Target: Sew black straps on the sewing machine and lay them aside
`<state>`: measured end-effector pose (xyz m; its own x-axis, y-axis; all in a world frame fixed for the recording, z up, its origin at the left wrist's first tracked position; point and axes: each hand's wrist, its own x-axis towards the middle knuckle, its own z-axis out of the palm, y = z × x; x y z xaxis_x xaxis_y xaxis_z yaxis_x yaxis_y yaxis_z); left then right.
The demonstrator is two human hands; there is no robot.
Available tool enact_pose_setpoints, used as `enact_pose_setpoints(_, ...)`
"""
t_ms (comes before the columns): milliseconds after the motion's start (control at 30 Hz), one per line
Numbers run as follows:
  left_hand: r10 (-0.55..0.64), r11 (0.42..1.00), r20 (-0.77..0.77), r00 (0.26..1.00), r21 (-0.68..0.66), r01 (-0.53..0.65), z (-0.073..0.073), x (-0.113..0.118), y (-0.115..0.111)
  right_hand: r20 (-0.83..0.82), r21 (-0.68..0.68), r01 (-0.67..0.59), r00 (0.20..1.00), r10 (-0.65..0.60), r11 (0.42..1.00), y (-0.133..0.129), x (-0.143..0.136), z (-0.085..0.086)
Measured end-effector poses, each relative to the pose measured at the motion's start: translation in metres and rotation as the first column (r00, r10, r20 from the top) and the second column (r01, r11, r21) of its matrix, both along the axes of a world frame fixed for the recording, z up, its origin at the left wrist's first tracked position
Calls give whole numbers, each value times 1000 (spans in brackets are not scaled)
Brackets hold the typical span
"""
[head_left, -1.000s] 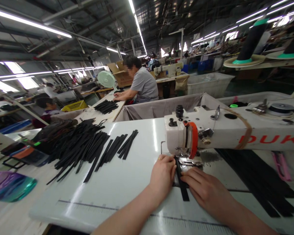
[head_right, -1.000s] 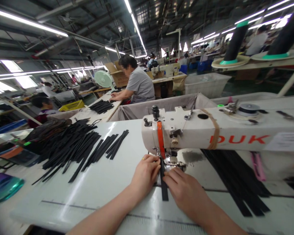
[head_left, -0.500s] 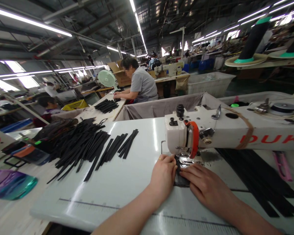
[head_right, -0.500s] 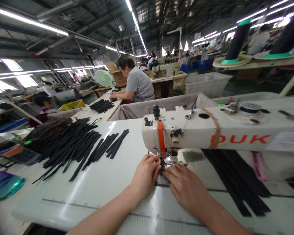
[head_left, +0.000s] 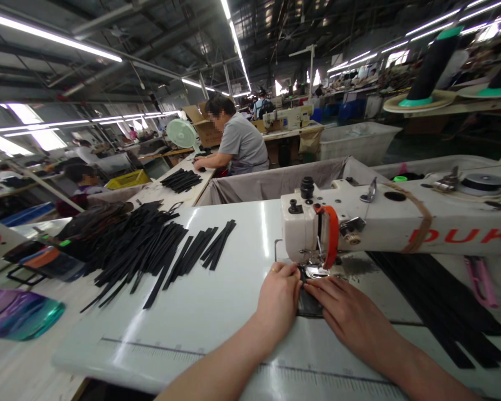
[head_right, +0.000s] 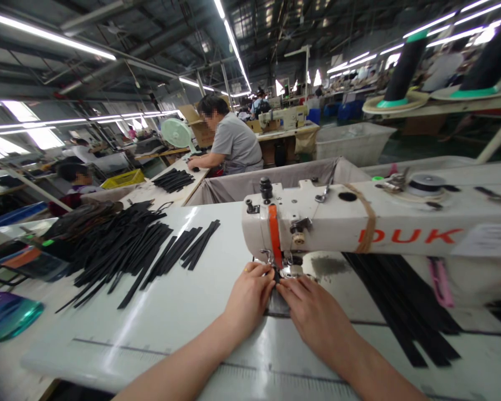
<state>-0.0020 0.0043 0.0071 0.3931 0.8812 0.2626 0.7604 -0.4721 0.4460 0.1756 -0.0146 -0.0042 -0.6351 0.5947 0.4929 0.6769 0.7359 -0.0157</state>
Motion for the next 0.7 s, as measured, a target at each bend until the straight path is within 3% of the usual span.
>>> enact_pose_setpoints(567, -58, 996, -76, 995, 66, 63, -5, -3, 0, -1, 15, -17, 1000, 17, 1000, 5, 4, -13)
enact_pose_setpoints(700, 68, 997, 88, 994, 33, -71, -9, -9, 13, 0, 13, -14, 1000, 14, 1000, 6, 4, -14)
